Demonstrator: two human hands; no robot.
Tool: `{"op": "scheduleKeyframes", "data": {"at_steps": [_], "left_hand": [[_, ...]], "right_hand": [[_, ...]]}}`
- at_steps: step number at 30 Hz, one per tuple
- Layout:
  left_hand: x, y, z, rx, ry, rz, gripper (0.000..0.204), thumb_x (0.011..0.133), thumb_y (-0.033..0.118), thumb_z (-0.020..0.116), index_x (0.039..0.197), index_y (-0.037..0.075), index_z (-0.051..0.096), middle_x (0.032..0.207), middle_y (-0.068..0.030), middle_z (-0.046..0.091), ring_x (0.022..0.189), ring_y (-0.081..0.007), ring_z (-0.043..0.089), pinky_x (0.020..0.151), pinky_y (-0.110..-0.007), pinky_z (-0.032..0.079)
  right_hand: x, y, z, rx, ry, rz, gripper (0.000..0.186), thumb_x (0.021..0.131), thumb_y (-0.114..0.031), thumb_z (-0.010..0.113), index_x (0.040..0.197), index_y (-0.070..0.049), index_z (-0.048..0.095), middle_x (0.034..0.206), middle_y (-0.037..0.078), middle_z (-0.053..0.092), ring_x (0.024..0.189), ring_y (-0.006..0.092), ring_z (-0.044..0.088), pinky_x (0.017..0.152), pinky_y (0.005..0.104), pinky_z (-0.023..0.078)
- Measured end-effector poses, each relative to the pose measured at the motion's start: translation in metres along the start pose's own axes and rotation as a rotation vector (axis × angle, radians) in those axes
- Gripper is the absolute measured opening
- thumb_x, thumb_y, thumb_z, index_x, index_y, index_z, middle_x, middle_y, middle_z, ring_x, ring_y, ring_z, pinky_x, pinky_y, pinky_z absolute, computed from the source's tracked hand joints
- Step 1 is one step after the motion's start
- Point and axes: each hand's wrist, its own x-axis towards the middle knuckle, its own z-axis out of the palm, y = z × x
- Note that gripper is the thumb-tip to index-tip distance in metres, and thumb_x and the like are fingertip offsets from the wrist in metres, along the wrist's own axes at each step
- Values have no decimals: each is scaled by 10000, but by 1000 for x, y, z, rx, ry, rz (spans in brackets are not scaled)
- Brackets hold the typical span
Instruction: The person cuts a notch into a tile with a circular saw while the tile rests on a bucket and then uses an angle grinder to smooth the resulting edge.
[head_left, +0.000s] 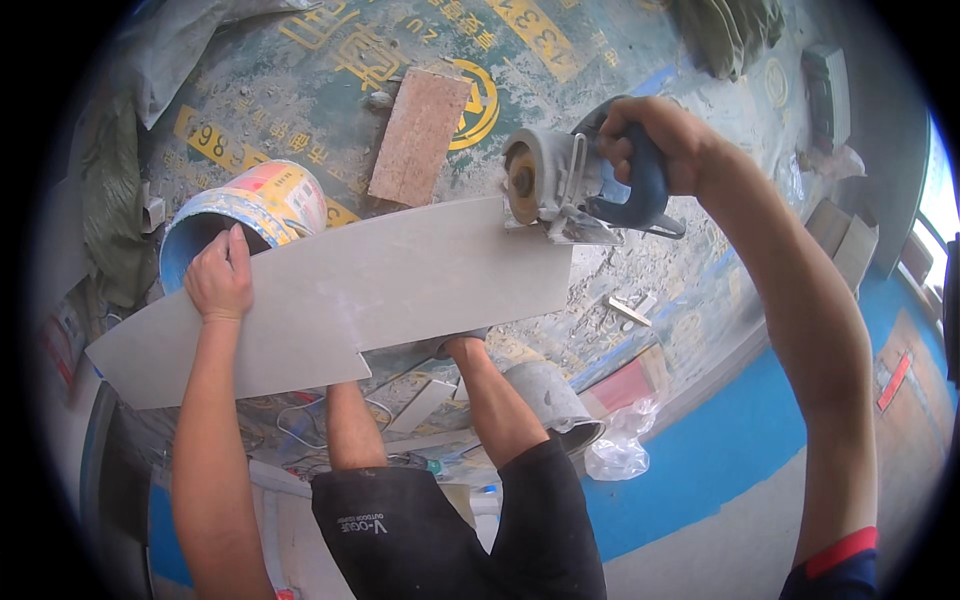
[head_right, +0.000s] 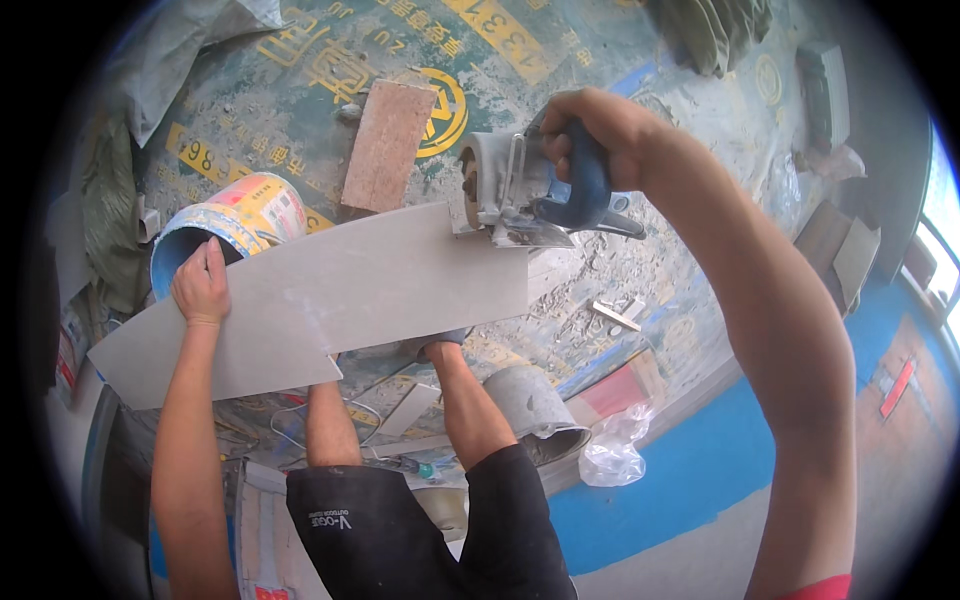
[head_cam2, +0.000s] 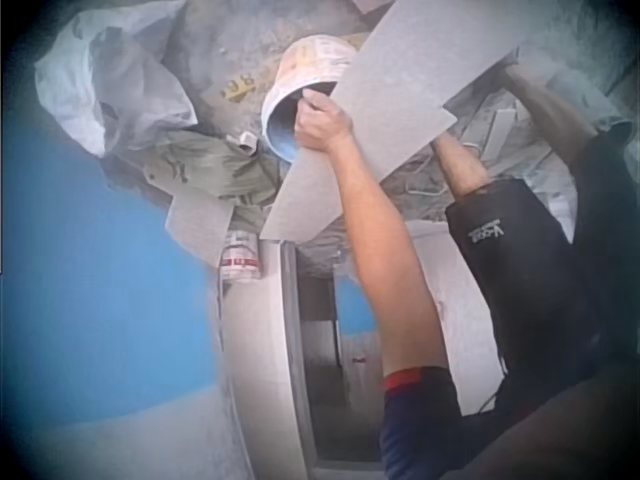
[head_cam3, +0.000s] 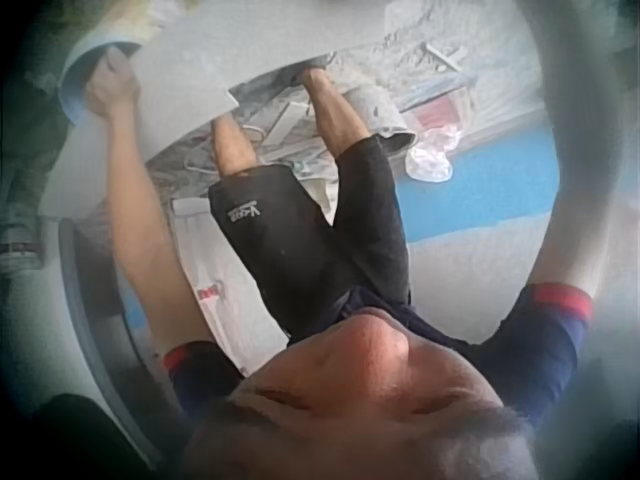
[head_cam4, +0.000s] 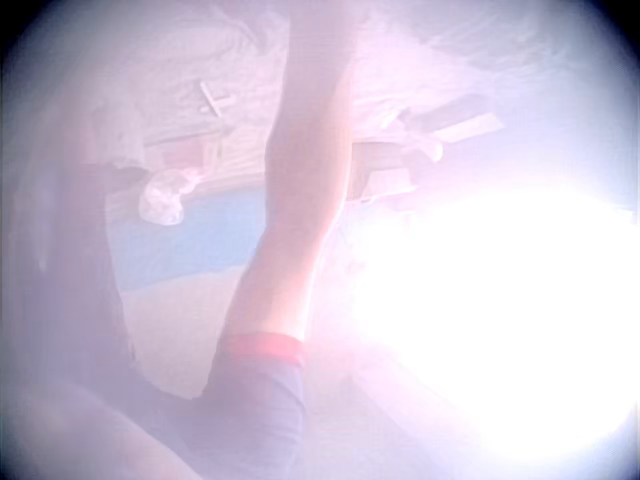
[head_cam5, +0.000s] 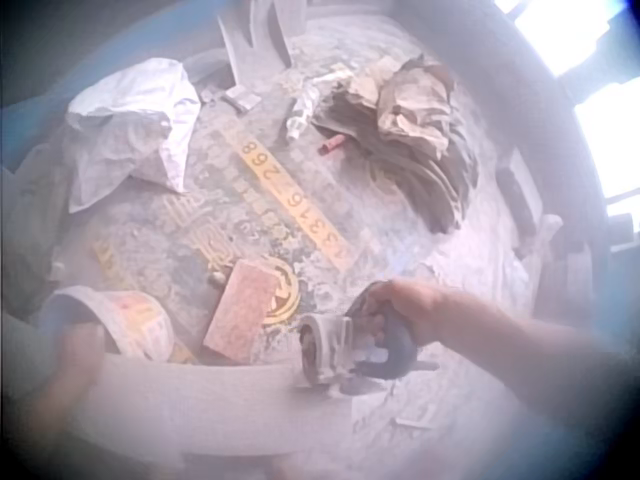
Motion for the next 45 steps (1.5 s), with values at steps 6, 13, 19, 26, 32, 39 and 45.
{"op": "scheduleKeyframes", "data": {"at_steps": [6, 13, 19, 26, 32, 39, 45], "left_hand": [[-1, 0, 1, -22, 34, 9, 416, 1016, 354, 480, 816, 47, 676, 804, -224, 668, 765, -458, 626, 650, -532, 467], [1, 0, 1, -18, 22, 26, 419, 1021, 343, 474, 824, 35, 677, 805, -239, 662, 766, -464, 622, 654, -538, 461], [0, 0, 1, -30, 42, 40, 423, 1022, 349, 475, 815, 37, 671, 798, -238, 658, 759, -465, 617, 649, -541, 454], [0, 2, 0, -30, 27, 28, 425, 1021, 364, 477, 797, 52, 659, 785, -226, 656, 756, -460, 621, 647, -539, 456], [0, -1, 1, -16, 34, 28, 421, 1019, 368, 479, 799, 60, 662, 788, -222, 660, 755, -457, 624, 649, -539, 461], [0, 1, 0, -10, 37, 30, 428, 1020, 363, 477, 788, 51, 656, 785, -227, 659, 751, -458, 624, 649, -539, 462], [-1, 0, 1, -18, 49, 41, 437, 1021, 367, 476, 775, 47, 642, 779, -229, 653, 752, -466, 615, 646, -541, 454]], "right_hand": [[-1, 3, -2, 10, -25, -56, 75, 886, -82, 593, 873, -10, 574, 732, 58, 584, 573, 119, 559, 527, 308, 533], [2, -4, 6, 24, -96, -23, 53, 878, -55, 602, 863, -11, 576, 732, 56, 578, 580, 107, 560, 528, 300, 520], [0, -6, 15, 36, -95, -9, 51, 889, -49, 588, 864, -7, 572, 734, 55, 577, 586, 99, 560, 529, 290, 516], [-1, -5, 14, 89, -131, 15, 50, 901, -45, 576, 881, -5, 552, 749, 53, 569, 600, 103, 562, 524, 277, 507], [-1, -5, 14, 128, -156, 39, 58, 903, -46, 576, 872, -10, 542, 754, 51, 565, 602, 101, 560, 525, 276, 508], [-3, -5, 17, 73, -100, 20, 56, 898, -42, 586, 870, -15, 544, 749, 49, 570, 597, 97, 561, 524, 279, 516], [-3, -7, 19, 18, -66, 28, 58, 900, -50, 588, 880, -14, 548, 727, 46, 569, 584, 99, 561, 524, 286, 524]]}}
